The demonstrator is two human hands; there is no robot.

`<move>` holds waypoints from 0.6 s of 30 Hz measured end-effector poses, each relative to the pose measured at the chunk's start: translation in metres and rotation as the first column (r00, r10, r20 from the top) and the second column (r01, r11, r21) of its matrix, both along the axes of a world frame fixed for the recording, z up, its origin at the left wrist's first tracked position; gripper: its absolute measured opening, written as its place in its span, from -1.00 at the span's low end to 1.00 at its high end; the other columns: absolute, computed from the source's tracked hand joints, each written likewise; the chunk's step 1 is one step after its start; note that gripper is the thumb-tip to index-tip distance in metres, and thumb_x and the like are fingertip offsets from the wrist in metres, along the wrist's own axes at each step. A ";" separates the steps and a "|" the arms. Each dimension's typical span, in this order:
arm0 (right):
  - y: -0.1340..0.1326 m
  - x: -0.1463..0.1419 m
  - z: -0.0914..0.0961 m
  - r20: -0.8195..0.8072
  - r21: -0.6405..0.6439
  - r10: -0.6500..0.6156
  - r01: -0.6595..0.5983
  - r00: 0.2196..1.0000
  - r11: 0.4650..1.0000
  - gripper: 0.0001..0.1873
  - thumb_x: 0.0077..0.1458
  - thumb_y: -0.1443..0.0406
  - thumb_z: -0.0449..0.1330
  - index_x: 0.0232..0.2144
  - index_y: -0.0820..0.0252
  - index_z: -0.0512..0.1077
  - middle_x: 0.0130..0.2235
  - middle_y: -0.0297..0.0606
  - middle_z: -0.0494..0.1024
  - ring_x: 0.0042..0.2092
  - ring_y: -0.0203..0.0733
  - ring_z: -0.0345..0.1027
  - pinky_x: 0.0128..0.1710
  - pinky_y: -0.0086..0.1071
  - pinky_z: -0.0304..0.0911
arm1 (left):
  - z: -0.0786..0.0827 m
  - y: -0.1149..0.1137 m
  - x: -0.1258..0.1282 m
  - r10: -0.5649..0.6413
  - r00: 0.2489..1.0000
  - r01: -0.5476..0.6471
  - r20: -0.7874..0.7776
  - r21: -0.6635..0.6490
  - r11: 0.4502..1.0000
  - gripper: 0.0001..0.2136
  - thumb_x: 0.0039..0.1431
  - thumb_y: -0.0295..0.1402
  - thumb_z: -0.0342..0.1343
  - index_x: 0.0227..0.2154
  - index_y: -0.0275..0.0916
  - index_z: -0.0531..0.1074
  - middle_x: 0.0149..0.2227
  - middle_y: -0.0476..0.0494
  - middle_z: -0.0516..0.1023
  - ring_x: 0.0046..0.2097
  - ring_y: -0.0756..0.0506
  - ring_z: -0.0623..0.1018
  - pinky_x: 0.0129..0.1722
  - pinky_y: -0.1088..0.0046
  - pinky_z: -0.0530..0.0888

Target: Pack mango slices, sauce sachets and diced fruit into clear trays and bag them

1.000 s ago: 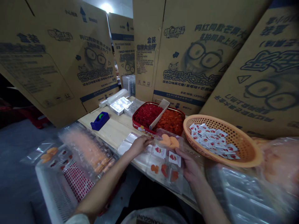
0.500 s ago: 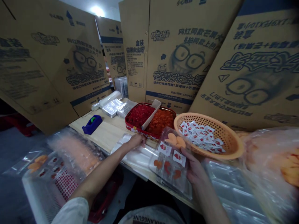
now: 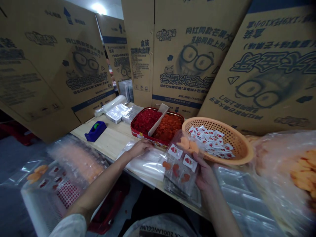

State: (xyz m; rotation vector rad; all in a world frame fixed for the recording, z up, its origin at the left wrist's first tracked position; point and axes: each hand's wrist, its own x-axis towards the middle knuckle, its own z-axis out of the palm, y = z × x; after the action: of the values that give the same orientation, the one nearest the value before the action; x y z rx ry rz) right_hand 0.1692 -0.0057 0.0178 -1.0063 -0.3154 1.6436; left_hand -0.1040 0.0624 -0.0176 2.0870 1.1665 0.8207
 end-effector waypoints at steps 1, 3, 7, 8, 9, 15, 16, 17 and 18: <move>0.001 0.001 0.000 0.009 0.023 -0.029 0.029 1.000 0.999 -0.83 -0.12 0.32 0.23 -0.36 0.15 0.49 -0.39 -0.32 0.60 -0.27 -0.11 0.49 -0.21 -0.25 0.42 | 0.005 -0.002 0.001 0.031 0.999 -0.031 0.010 -0.006 1.000 -0.84 0.00 -0.24 0.12 -0.43 -0.16 0.54 -0.29 -0.17 0.55 -0.21 -0.13 0.46 -0.13 0.40 0.30; 0.003 0.003 0.001 0.022 0.091 -0.095 0.093 0.995 0.992 -0.80 -0.09 0.32 0.21 -0.31 0.13 0.49 -0.37 -0.33 0.60 -0.26 -0.13 0.48 -0.21 -0.28 0.42 | 0.017 -0.005 0.001 0.116 0.993 -0.116 0.032 -0.019 0.993 -0.83 0.00 -0.23 0.11 -0.44 -0.18 0.52 -0.36 -0.14 0.53 -0.27 -0.11 0.44 -0.19 0.41 0.29; 0.012 0.009 0.010 -0.035 0.160 -0.257 0.260 0.966 0.952 -0.74 -0.08 0.36 0.19 -0.24 0.10 0.46 -0.38 -0.39 0.60 -0.30 -0.22 0.48 -0.21 -0.34 0.42 | 0.045 -0.012 0.001 0.269 0.958 -0.263 0.104 -0.071 0.962 -0.75 0.05 -0.16 0.04 -0.47 -0.23 0.45 -0.53 -0.03 0.43 -0.43 -0.03 0.36 -0.37 0.48 0.26; 0.014 0.010 0.014 -0.068 0.169 -0.292 0.299 0.954 0.939 -0.73 -0.07 0.37 0.19 -0.23 0.10 0.45 -0.39 -0.39 0.59 -0.32 -0.23 0.49 -0.23 -0.35 0.42 | 0.052 -0.014 0.001 0.287 0.950 -0.276 0.126 -0.095 0.956 -0.73 0.05 -0.13 0.02 -0.50 -0.25 0.43 -0.56 0.00 0.40 -0.45 -0.02 0.34 -0.40 0.49 0.25; 0.015 0.010 0.020 -0.107 0.179 -0.320 0.335 0.941 0.925 -0.72 -0.07 0.37 0.19 -0.22 0.11 0.45 -0.40 -0.39 0.59 -0.34 -0.24 0.49 -0.25 -0.35 0.43 | 0.057 -0.018 0.001 0.297 0.943 -0.280 0.148 -0.123 0.952 -0.70 0.06 -0.11 0.01 -0.52 -0.26 0.41 -0.58 0.00 0.38 -0.47 -0.01 0.34 -0.42 0.50 0.25; 0.024 0.000 0.054 -0.293 0.135 -0.399 0.450 0.869 0.883 -0.74 0.04 0.35 0.11 -0.17 0.18 0.42 -0.41 -0.35 0.59 -0.37 -0.23 0.48 -0.26 -0.26 0.43 | 0.063 -0.053 0.007 0.297 0.914 -0.203 0.276 -0.322 0.925 -0.68 -0.06 -0.09 0.11 -0.55 -0.29 0.30 -0.58 -0.02 0.41 -0.49 0.00 0.41 -0.45 0.48 0.32; 0.026 -0.002 0.056 -0.308 0.146 -0.380 0.438 0.872 0.887 -0.75 0.05 0.34 0.10 -0.17 0.17 0.41 -0.40 -0.34 0.59 -0.35 -0.22 0.48 -0.23 -0.22 0.42 | 0.061 -0.060 0.009 0.317 0.899 -0.203 0.304 -0.353 0.913 -0.68 -0.13 -0.12 0.18 -0.57 -0.29 0.28 -0.59 0.01 0.38 -0.51 0.02 0.39 -0.46 0.50 0.30; 0.029 -0.005 0.058 -0.323 0.188 -0.343 0.415 0.882 0.890 -0.74 0.06 0.31 0.10 -0.16 0.16 0.41 -0.38 -0.34 0.59 -0.33 -0.20 0.48 -0.21 -0.18 0.41 | 0.058 -0.067 0.012 0.343 0.877 -0.205 0.335 -0.384 0.900 -0.67 -0.20 -0.16 0.24 -0.58 -0.29 0.26 -0.60 0.05 0.36 -0.52 0.04 0.36 -0.48 0.53 0.28; 0.031 -0.007 0.058 -0.336 0.237 -0.303 0.392 0.892 0.889 -0.75 0.07 0.30 0.09 -0.16 0.15 0.41 -0.37 -0.34 0.59 -0.31 -0.19 0.48 -0.19 -0.15 0.40 | 0.056 -0.073 0.015 0.371 0.853 -0.206 0.368 -0.417 0.885 -0.66 -0.28 -0.21 0.29 -0.58 -0.29 0.26 -0.61 0.08 0.33 -0.54 0.07 0.33 -0.50 0.56 0.26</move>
State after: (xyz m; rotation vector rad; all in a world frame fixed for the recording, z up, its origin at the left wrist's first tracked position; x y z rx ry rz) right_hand 0.1617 0.0255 0.0761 -0.5412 -0.1631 1.3362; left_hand -0.0894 -0.0110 0.0382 1.3434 1.2801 1.0582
